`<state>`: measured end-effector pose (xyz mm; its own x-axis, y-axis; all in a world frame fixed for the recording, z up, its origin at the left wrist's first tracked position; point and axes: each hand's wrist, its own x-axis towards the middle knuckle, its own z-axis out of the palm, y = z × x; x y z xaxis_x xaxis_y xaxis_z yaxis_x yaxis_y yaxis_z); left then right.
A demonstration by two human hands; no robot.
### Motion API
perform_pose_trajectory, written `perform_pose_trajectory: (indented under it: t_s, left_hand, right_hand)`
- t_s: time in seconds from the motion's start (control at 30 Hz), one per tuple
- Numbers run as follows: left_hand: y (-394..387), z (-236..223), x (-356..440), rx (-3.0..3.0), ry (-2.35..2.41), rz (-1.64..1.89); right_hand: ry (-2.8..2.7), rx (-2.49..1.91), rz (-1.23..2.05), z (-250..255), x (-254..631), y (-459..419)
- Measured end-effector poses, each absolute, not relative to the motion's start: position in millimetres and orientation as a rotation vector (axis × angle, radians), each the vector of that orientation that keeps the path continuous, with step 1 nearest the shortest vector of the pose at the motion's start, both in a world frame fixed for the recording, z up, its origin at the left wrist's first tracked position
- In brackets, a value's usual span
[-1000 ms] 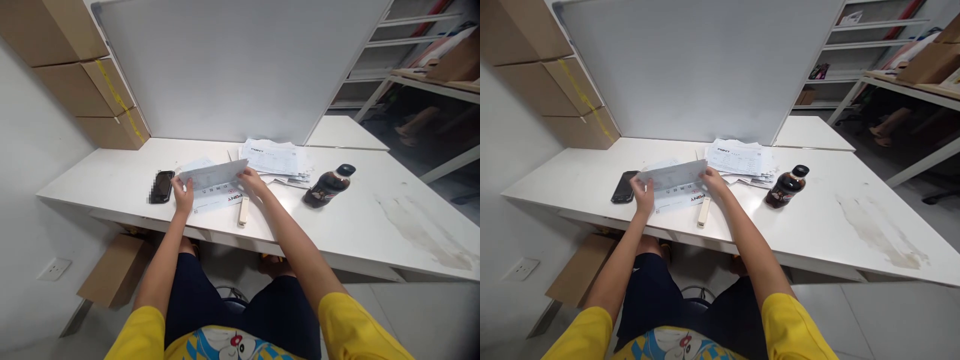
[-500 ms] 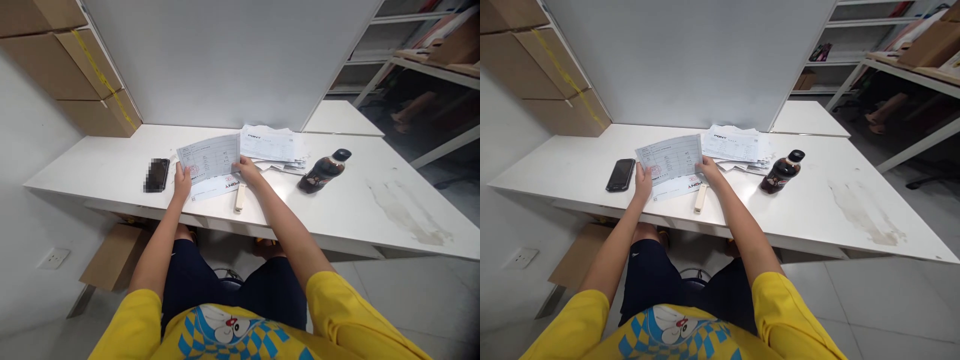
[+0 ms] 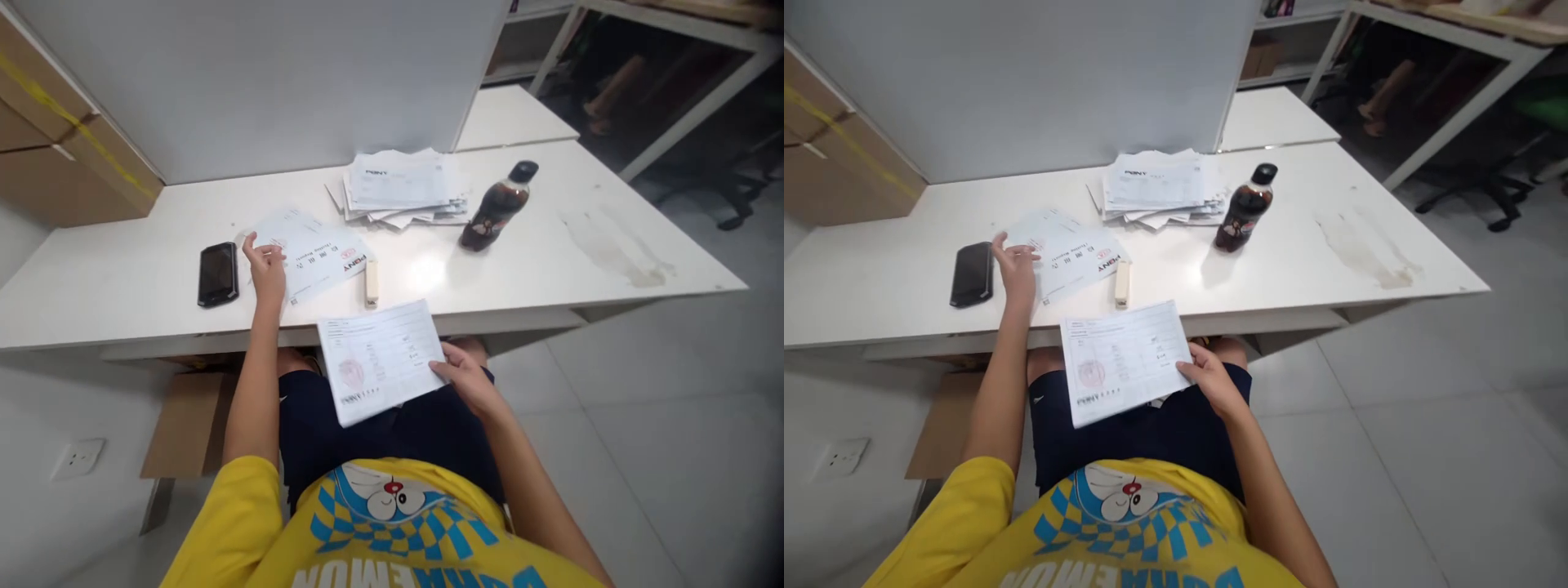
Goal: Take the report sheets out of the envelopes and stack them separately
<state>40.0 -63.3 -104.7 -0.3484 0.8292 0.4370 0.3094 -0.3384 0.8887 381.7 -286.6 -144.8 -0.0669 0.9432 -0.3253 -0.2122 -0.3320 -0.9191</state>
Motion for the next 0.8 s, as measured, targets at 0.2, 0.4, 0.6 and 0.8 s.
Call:
perform_pose_trajectory:
  t_s: [0.2,0.4,0.6,0.8]
  left_hand:
    - [-50.9,-112.4,36.4,1.519,1.662,1.526]
    - [-51.9,-112.5,34.1,1.527,1.685,1.491]
    - [-53.6,-114.0,33.5,1.552,1.688,1.505]
    - [-55.8,-111.8,35.5,1.554,1.679,1.504]
  right_hand:
    - [-0.739,-1.400,1.340,-134.6,411.0,-293.0]
    - [-0.789,-1.555,1.200,-114.6,428.4,-278.2]
    - [-1.216,-1.820,0.508,-109.9,425.2,-260.0]
    - [-1.830,-1.590,-0.029,-83.7,364.4,-232.1]
